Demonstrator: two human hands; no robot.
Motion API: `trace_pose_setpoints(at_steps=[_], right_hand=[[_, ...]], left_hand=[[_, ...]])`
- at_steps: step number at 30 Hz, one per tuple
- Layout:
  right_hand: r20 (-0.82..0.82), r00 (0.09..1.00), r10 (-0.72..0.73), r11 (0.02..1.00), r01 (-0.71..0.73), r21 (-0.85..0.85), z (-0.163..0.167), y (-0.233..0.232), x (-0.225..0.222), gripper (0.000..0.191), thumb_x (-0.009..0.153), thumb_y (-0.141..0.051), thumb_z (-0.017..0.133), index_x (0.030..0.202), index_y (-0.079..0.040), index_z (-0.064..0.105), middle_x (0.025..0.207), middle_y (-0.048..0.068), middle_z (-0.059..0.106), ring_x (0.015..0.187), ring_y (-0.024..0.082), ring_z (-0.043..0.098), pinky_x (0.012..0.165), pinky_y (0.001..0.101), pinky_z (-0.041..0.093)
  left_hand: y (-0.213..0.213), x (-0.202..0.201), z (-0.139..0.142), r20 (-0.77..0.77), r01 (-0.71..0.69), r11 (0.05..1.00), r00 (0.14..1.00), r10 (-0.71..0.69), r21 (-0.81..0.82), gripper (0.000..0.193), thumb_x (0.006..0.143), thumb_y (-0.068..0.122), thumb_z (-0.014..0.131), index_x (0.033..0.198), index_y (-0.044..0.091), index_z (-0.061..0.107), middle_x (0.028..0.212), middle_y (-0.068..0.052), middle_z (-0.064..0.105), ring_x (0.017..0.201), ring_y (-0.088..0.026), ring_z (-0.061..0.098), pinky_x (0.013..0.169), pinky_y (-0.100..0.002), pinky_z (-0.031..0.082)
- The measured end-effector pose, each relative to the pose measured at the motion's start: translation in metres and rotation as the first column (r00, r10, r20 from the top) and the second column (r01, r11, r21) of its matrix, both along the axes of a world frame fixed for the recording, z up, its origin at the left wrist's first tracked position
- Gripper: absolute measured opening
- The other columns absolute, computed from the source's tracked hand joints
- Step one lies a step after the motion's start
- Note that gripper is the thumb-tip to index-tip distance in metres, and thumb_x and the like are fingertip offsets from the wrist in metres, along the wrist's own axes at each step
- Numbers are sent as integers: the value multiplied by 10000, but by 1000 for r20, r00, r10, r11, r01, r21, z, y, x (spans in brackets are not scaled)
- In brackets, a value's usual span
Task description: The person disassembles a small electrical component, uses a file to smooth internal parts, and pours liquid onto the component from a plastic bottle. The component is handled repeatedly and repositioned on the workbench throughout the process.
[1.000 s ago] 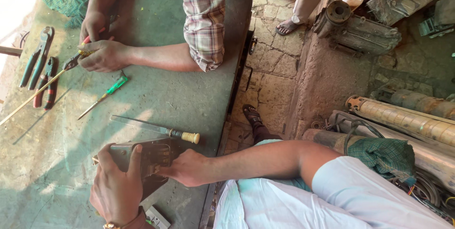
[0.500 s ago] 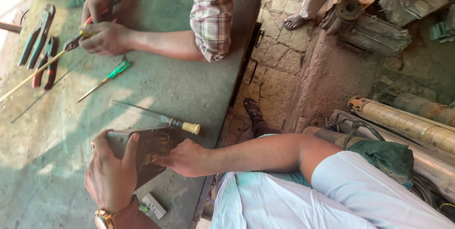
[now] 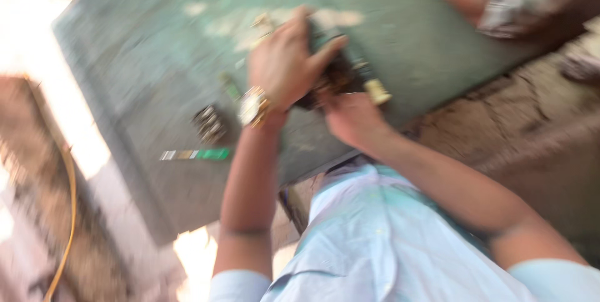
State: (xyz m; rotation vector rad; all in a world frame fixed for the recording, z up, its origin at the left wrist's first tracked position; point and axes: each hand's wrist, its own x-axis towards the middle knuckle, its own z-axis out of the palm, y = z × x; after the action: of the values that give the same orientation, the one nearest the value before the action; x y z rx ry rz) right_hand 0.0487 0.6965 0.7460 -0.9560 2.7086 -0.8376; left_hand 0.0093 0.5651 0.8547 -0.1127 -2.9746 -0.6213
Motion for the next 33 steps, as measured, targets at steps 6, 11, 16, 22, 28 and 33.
trace_pose_setpoints(at_steps=[6,11,16,22,28,33], right_hand=[[-233,968,90,988,-57,146,-1,0,9,714,794,-162,739,1471,-96,524,671,82,672,644,293,701,582,444,556],[-266,960,92,992,-64,112,-8,-1,12,762,777,-164,763,1489,-96,503,716,82,674,683,293,699,618,451,557],[-256,964,71,995,-50,85,-2,0,13,800,781,-149,765,1528,-108,483,700,79,665,680,303,693,628,462,558],[233,969,88,960,-20,-280,6,2,19,737,868,-109,721,1534,-32,413,773,133,732,698,300,717,662,442,576],[446,888,113,712,241,-660,9,0,28,335,1016,-58,639,1344,-5,594,1002,68,746,824,110,754,580,263,614],[471,880,-65,688,381,-617,-2,0,26,133,1018,-79,705,1068,42,731,847,75,762,657,107,709,560,250,570]], left_hand=[[-13,8,3,-77,-6,999,997,9,41,652,887,657,657,1215,97,595,934,-124,766,827,-372,738,624,-513,543],[-21,9,-6,-113,21,1000,993,-20,3,638,922,705,683,1136,106,634,942,-134,761,843,-366,741,658,-503,567],[-13,11,-5,-127,25,1000,992,-25,5,665,896,658,680,1216,78,622,891,-150,757,778,-377,734,599,-509,555],[-10,14,-2,-137,20,1000,990,-23,-21,675,924,712,680,1198,100,603,930,-145,757,833,-361,741,671,-494,572],[-3,15,1,-115,20,1000,993,-18,11,684,885,681,674,1199,77,605,918,-128,756,809,-362,737,626,-508,551],[-2,13,0,-86,40,999,995,-41,-20,676,912,699,677,1103,53,615,919,-138,747,852,-374,729,664,-509,547]])
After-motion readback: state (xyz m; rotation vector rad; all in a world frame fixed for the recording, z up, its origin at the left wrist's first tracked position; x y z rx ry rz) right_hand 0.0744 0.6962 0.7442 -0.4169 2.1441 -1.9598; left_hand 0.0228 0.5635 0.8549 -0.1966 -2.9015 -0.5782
